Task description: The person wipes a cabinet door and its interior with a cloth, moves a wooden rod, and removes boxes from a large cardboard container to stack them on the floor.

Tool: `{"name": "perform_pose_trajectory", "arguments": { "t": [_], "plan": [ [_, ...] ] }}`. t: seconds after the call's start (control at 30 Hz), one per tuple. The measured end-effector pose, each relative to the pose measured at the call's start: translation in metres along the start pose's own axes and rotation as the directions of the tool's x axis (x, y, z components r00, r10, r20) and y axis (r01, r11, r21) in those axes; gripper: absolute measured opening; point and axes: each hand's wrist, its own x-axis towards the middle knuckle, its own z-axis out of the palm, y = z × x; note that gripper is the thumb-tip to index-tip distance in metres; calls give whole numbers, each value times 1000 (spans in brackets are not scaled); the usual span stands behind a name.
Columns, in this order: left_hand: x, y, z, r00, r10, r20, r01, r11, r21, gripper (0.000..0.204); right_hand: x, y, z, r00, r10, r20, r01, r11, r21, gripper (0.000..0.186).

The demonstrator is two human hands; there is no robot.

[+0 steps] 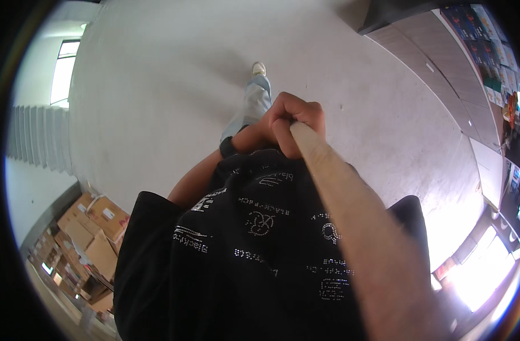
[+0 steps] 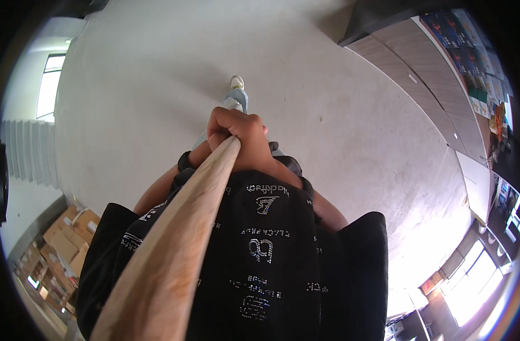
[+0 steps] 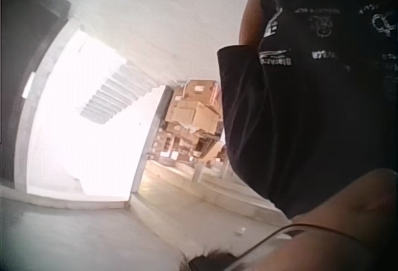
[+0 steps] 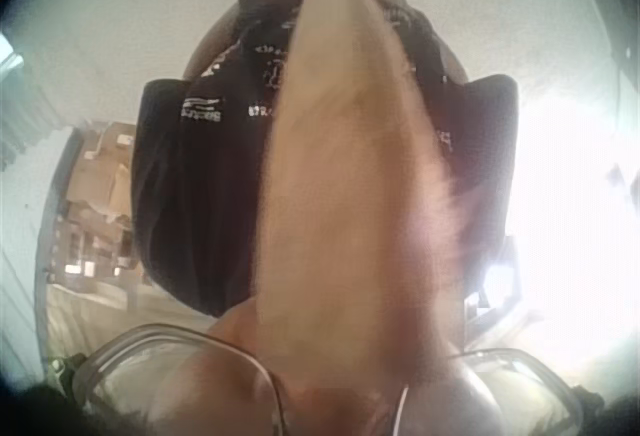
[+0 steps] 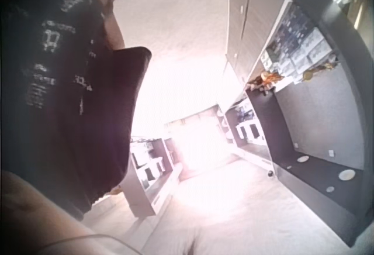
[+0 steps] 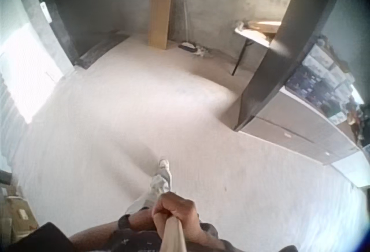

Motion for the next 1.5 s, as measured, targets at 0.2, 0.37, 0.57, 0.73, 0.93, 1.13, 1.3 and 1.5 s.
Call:
{"name": "perform_pose_trajectory", "arguments": {
  "t": [0.2, 0.37, 0.57, 0.73, 0.93, 1.13, 1.3, 1.5],
  "plan": [
    [81, -4, -132, 993, -8, 118, 14, 999, -44, 19, 149, -20, 1, 977, -210, -42, 206, 975, -81, 13],
    [137, -6, -211, 990, -31, 139, 38, 998, -44, 19, 241, -28, -5, 998, -26, -52, 25, 999, -23, 9],
    [224, -24, -290, 992, -46, 122, 54, 996, -70, 20, 358, -24, -31, 996, -77, -50, 76, 997, -9, 7],
    [301, -44, -351, 996, -72, 60, 76, 995, -61, 20, 461, -17, -70, 997, -77, 7, 77, 997, -30, 10],
    [403, -56, -411, 995, -84, -44, 81, 994, -74, 21, 580, -30, -115, 995, -79, 58, 77, 996, 37, 5],
    [525, -69, -478, 993, -79, -83, 70, 992, -104, 21, 692, -35, -151, 998, -71, 0, 71, 998, 0, 6],
    [613, -86, -555, 995, -84, -61, 75, 987, -141, 22, 799, -20, -170, 997, -69, -44, 69, 998, -9, 7],
    [740, -106, -699, 994, -93, -55, 85, 989, -125, 22, 982, 10, -197, 994, -106, -19, 103, 987, -125, 7]
  ]
}}
